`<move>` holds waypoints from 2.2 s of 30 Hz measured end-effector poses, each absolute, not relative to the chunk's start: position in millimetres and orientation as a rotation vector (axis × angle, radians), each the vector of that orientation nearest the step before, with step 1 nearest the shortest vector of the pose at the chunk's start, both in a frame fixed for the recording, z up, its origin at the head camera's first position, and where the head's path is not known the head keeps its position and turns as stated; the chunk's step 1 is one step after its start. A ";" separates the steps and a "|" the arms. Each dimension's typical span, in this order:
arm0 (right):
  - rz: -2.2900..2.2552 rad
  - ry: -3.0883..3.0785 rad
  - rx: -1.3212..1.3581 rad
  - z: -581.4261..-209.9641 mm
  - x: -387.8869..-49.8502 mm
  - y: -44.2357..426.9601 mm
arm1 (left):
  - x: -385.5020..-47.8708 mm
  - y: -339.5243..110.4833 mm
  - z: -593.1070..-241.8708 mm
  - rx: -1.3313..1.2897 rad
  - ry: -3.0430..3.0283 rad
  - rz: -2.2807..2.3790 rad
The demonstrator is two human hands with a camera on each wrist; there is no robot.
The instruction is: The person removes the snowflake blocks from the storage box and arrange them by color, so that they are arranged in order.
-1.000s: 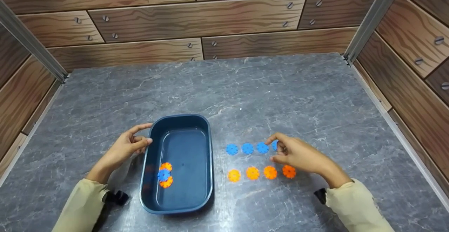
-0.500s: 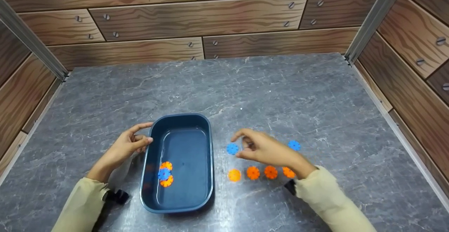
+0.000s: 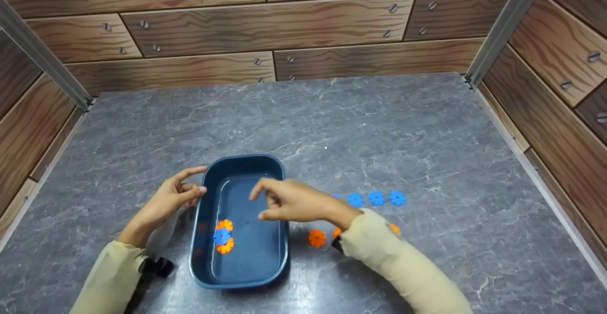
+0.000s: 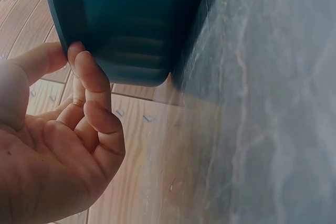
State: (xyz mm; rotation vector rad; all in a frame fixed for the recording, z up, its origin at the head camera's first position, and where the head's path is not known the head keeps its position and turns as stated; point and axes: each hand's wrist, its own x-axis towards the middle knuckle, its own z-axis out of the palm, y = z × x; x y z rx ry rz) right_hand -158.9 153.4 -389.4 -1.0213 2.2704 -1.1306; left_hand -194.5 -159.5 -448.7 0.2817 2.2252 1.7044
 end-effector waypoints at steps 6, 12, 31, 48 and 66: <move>-1.061 2.232 -1.044 -395.1 -165.4 125.2 | -194.6 -159.6 -447.8 0.266 2.242 1.684; -0.944 2.245 -1.066 -406.3 -171.2 102.2 | -194.6 -160.0 -447.8 0.259 2.225 1.691; -0.689 2.208 -1.121 -432.4 -178.6 65.0 | -194.6 -161.0 -449.0 0.288 2.205 1.686; -0.559 2.229 -1.150 -441.1 -179.7 60.4 | -193.0 -162.1 -447.7 0.269 2.231 1.659; -0.522 2.255 -1.143 -441.5 -179.6 60.9 | -194.6 -161.4 -449.4 0.295 2.219 1.682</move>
